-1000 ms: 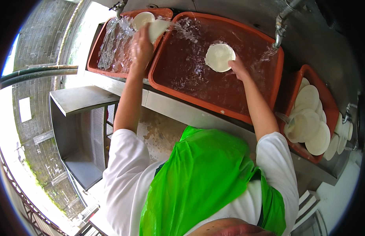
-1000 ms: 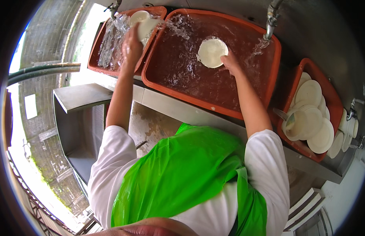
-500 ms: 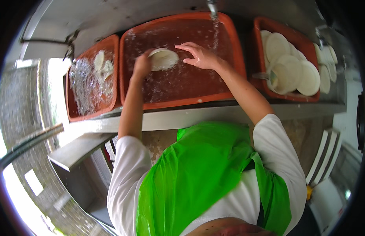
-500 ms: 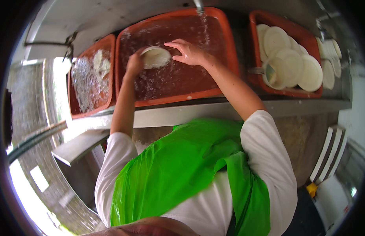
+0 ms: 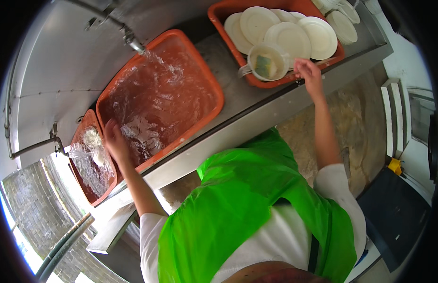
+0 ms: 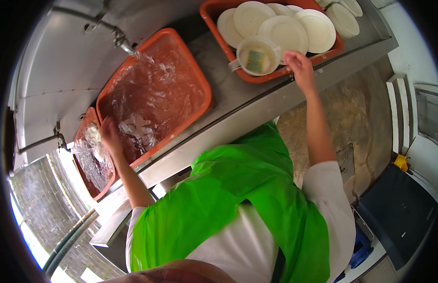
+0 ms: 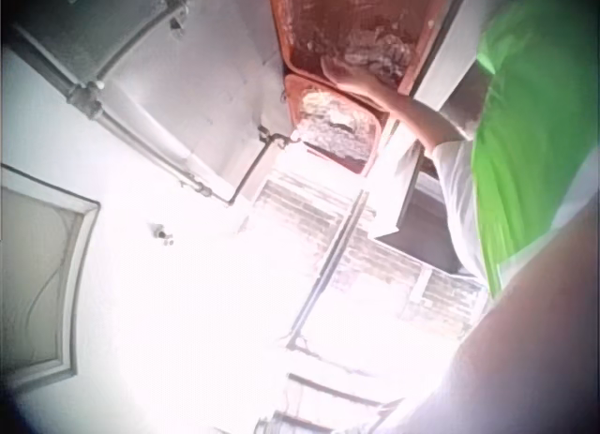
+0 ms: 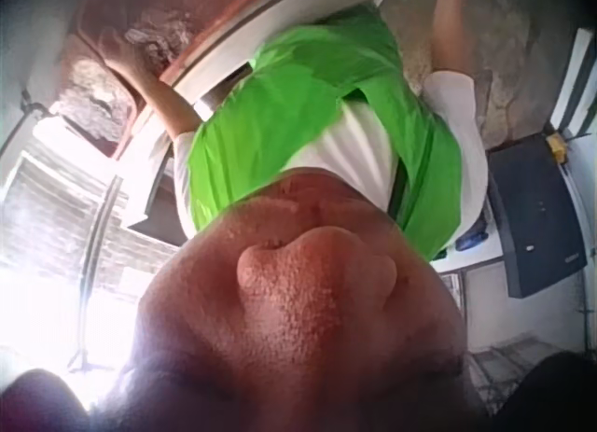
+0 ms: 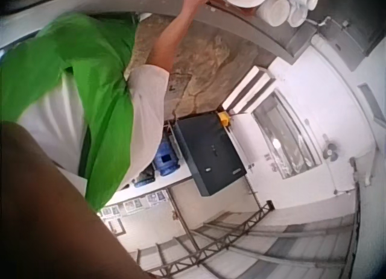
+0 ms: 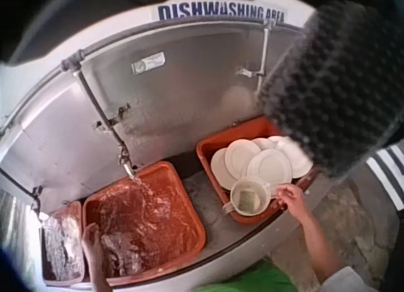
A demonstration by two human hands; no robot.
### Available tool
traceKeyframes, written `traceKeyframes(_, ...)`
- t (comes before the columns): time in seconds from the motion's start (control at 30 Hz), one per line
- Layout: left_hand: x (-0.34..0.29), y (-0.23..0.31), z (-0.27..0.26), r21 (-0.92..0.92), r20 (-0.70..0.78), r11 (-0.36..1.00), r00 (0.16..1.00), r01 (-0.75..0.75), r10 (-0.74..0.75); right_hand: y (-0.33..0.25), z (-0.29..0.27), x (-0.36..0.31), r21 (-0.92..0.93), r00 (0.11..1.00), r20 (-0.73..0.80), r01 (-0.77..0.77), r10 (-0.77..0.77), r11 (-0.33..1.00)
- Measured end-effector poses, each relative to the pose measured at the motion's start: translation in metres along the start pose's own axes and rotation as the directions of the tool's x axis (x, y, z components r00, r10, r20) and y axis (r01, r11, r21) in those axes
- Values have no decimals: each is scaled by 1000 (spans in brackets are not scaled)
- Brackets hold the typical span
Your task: The person washes white plates and bowls in a three-compartment sink using a yellow sponge. They scrub each item under running water and place the cleaned items into a red tray. The person continues this process for multiple dishes throughout the clip.
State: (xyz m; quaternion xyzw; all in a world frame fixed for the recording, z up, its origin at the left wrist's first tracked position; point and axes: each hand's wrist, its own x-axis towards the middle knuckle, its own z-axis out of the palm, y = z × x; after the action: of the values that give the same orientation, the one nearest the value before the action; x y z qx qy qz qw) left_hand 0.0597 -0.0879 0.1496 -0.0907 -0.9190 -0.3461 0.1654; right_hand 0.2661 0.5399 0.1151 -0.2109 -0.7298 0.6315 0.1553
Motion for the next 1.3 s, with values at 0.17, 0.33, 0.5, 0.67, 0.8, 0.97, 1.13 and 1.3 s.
traceKeyframes(0.17, -24, 268, 159, -518, 511, 843, 738, -145, 441, 58, -64, 150, -388, 967, 142, 249, -209, 888)
traceKeyframes(0.33, -30, 351, 360, -100, 828, 884, 455, -456, 328, 135, -70, 281, -937, 952, 261, 289, -157, 195)
traceKeyframes(0.5, -38, 361, 444, 287, 952, 670, 129, -685, -276, 120, -68, 296, -806, 881, 473, 415, 37, 423)
traceKeyframes(0.67, -54, 328, 419, 343, 905, 930, 311, -131, -290, 54, -102, 279, -664, 768, 626, 436, 133, 608)
traceKeyframes(0.8, -59, 344, 397, 460, 762, 884, 477, 80, -439, 54, -131, 294, -564, 454, 739, 15, 497, 825)
traceKeyframes(0.97, -60, 334, 403, 295, 866, 939, 464, -175, -186, 25, -160, 281, -481, 95, 771, -563, 630, 672)
traceKeyframes(1.13, -69, 301, 414, 179, 840, 974, 538, -140, -78, 4, -175, 233, -286, 322, 823, -478, 468, 831)
traceKeyframes(1.3, -64, 353, 389, 207, 399, 964, 885, 169, -241, -2, -207, 223, -272, 544, 694, -409, 472, 871)
